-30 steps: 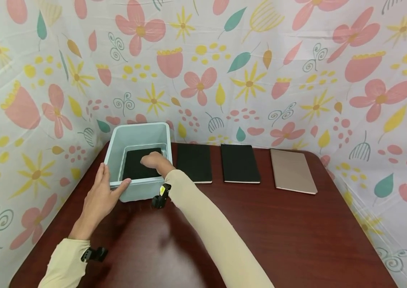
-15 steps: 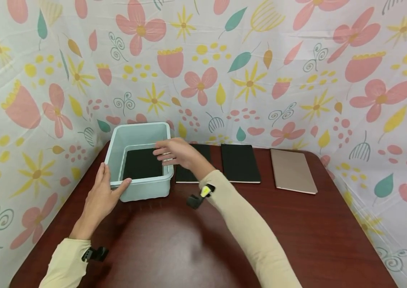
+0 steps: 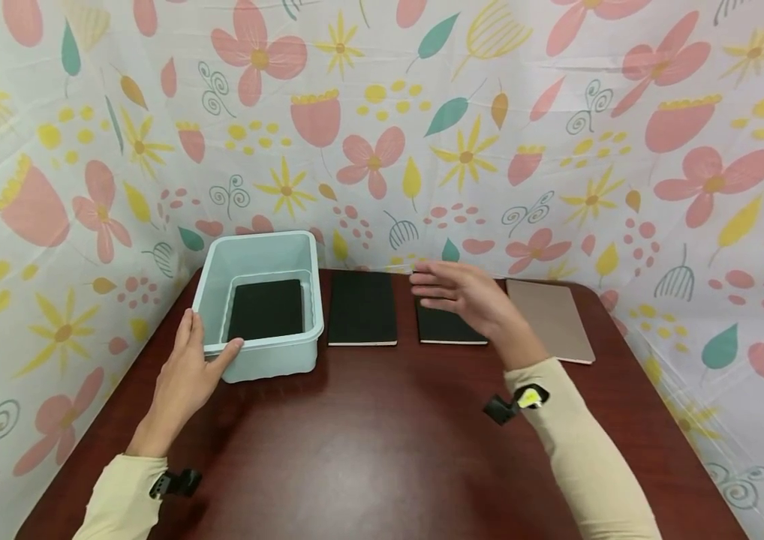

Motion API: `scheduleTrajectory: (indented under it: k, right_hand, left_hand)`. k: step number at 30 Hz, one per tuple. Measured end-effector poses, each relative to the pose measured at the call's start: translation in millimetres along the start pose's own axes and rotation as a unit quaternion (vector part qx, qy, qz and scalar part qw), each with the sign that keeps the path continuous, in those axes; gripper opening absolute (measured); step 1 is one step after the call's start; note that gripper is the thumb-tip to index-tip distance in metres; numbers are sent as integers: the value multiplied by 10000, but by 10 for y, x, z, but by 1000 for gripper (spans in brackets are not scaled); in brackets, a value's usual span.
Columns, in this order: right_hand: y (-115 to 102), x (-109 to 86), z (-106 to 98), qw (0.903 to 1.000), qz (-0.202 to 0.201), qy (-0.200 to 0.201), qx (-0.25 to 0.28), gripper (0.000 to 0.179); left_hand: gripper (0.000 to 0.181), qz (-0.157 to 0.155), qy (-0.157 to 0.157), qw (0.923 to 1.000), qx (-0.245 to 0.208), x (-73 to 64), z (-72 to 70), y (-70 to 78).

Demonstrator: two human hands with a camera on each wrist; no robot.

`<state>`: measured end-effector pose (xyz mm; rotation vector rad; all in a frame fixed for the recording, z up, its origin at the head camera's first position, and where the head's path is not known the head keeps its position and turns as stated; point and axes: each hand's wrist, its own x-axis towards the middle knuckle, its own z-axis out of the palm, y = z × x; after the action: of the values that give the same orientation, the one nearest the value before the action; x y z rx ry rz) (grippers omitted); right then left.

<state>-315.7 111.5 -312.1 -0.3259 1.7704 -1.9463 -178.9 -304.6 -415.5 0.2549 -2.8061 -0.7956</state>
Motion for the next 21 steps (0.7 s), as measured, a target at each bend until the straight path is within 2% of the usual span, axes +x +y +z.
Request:
scheduleTrajectory:
  k: [7, 11, 16, 21]
  right_hand:
    - [142, -254, -545, 9994, -44, 331, -33, 58]
    - [249, -365, -836, 9958, -41, 765, -511, 62]
    - [426, -494, -1278, 9826, 57, 1203, -1416, 71]
    - [617, -609, -1753, 9666, 254, 1544, -2029, 78]
  left_hand:
    - [101, -79, -56, 9999, -78, 0, -7, 18]
    - [101, -134, -130, 9998, -113, 1, -21, 34]
    - [102, -147, -133, 9998, -93, -7, -22, 30]
    - [102, -165, -123, 9997, -122, -6, -22, 32]
